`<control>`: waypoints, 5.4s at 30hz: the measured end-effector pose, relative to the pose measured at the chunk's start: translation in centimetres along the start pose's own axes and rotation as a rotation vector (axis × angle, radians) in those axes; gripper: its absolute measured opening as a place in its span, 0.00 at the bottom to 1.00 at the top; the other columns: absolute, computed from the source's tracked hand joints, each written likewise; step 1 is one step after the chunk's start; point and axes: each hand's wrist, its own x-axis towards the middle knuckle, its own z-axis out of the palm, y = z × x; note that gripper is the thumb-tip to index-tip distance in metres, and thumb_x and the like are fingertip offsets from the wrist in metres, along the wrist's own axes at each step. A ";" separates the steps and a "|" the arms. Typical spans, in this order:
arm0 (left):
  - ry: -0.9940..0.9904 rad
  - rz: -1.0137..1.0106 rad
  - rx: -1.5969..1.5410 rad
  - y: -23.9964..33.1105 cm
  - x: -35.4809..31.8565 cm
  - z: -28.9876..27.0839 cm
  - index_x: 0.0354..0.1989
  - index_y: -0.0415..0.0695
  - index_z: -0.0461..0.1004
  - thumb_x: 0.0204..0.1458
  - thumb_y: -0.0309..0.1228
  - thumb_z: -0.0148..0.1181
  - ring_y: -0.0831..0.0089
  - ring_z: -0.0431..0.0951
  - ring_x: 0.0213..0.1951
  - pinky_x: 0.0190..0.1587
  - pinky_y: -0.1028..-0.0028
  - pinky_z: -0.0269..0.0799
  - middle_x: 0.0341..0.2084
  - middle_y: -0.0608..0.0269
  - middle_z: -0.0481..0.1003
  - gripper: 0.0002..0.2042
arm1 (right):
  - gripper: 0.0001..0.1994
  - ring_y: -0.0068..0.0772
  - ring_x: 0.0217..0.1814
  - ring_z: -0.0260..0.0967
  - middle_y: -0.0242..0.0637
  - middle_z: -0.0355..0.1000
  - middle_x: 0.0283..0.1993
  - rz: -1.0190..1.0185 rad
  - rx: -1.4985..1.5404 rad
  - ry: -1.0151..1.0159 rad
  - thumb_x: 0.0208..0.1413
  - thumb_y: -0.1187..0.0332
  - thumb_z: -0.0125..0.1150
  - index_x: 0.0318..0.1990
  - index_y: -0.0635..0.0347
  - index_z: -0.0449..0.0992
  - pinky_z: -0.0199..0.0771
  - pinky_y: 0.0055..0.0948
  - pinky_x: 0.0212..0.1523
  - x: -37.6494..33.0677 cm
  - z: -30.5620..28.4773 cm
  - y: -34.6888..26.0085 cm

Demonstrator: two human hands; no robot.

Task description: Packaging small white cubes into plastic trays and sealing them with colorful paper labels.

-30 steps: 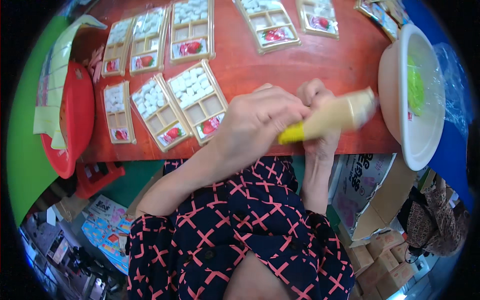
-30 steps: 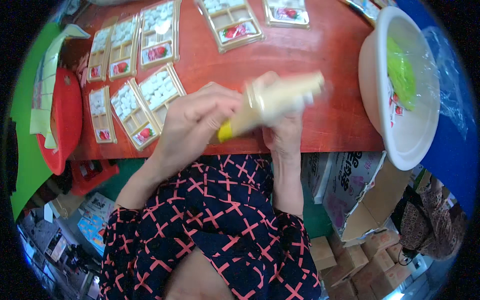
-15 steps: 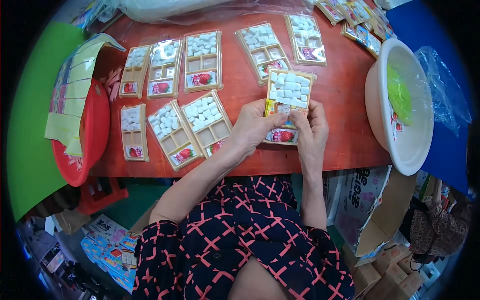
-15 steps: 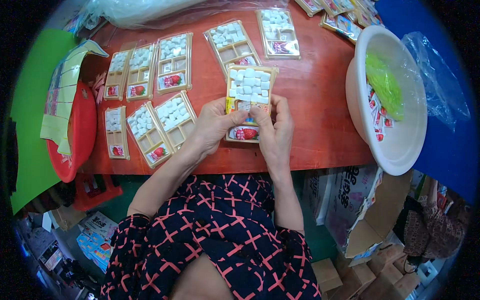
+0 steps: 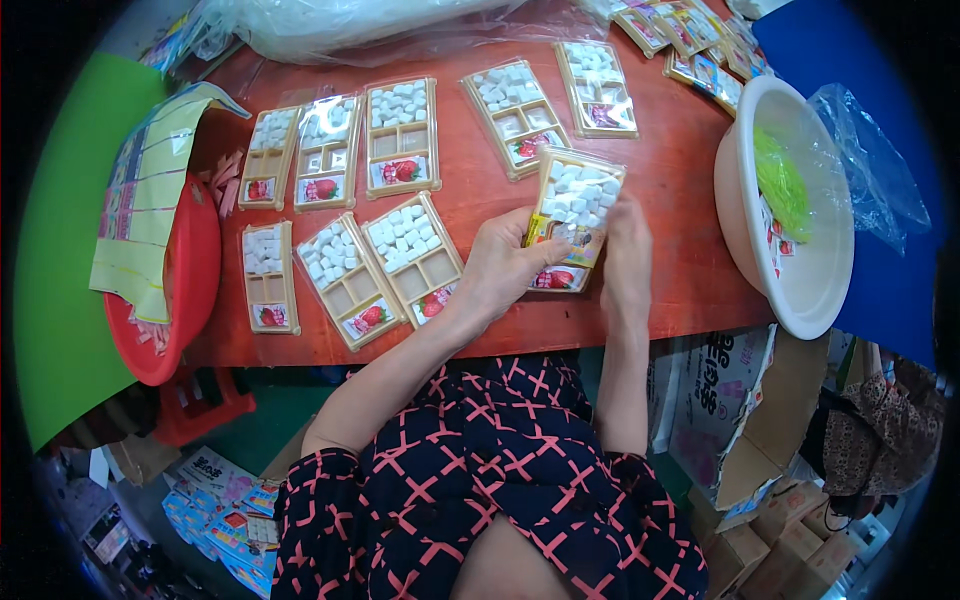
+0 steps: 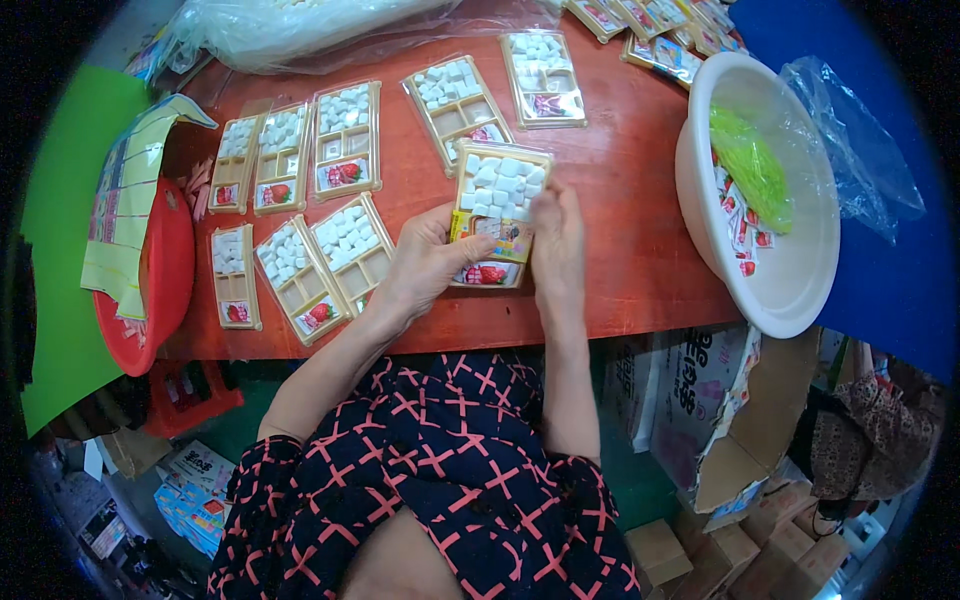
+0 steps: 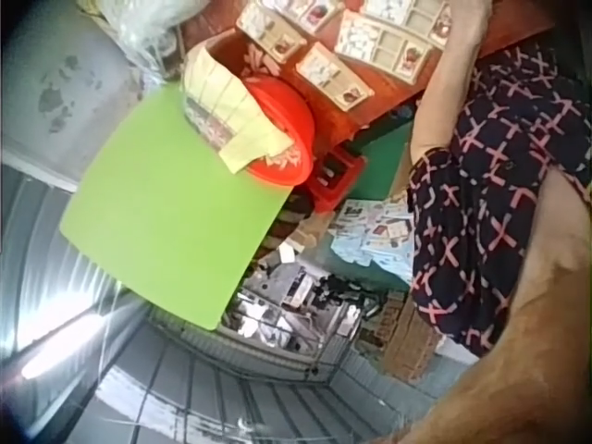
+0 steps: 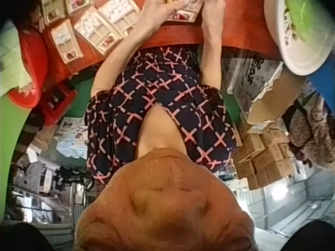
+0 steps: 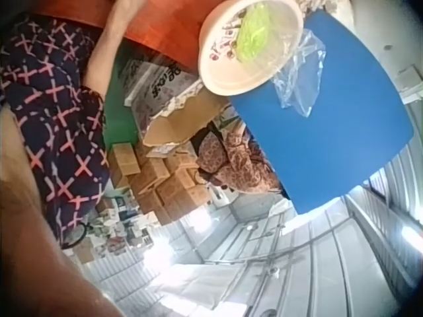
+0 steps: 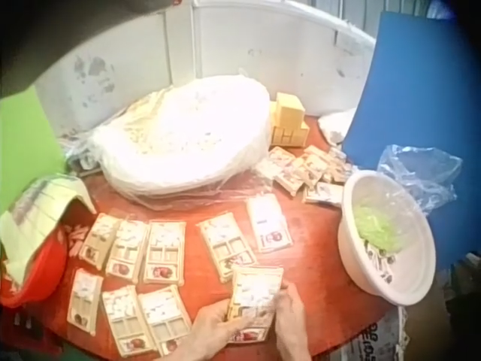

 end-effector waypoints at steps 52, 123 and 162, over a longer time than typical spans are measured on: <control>-0.448 0.770 1.602 -1.7 4.8 2.7 0.48 0.39 0.63 0.39 0.36 0.50 0.60 0.52 0.59 0.58 0.57 0.45 0.56 0.51 0.56 0.24 | 0.17 0.48 0.47 0.61 0.52 0.62 0.49 -0.519 -1.067 0.215 0.45 0.82 0.48 0.46 0.73 0.63 0.62 0.38 0.47 -5.4 -4.0 2.5; -0.381 0.694 1.611 -1.4 2.5 0.7 0.57 0.39 0.54 0.48 0.39 0.49 0.61 0.50 0.60 0.58 0.57 0.46 0.58 0.56 0.52 0.28 | 0.46 0.47 0.65 0.40 0.48 0.43 0.63 -0.355 -1.376 -0.256 0.33 0.50 0.61 0.59 0.66 0.48 0.41 0.49 0.60 -4.8 -5.6 -0.2; 1.534 0.346 0.893 19.4 -21.9 -46.8 0.39 0.28 0.65 0.40 0.32 0.61 0.60 0.74 0.35 0.39 0.69 0.69 0.30 0.48 0.72 0.22 | 0.16 0.36 0.57 0.56 0.43 0.58 0.56 -0.703 -0.698 -0.692 0.50 0.68 0.53 0.46 0.64 0.67 0.56 0.32 0.54 10.5 19.5 -8.1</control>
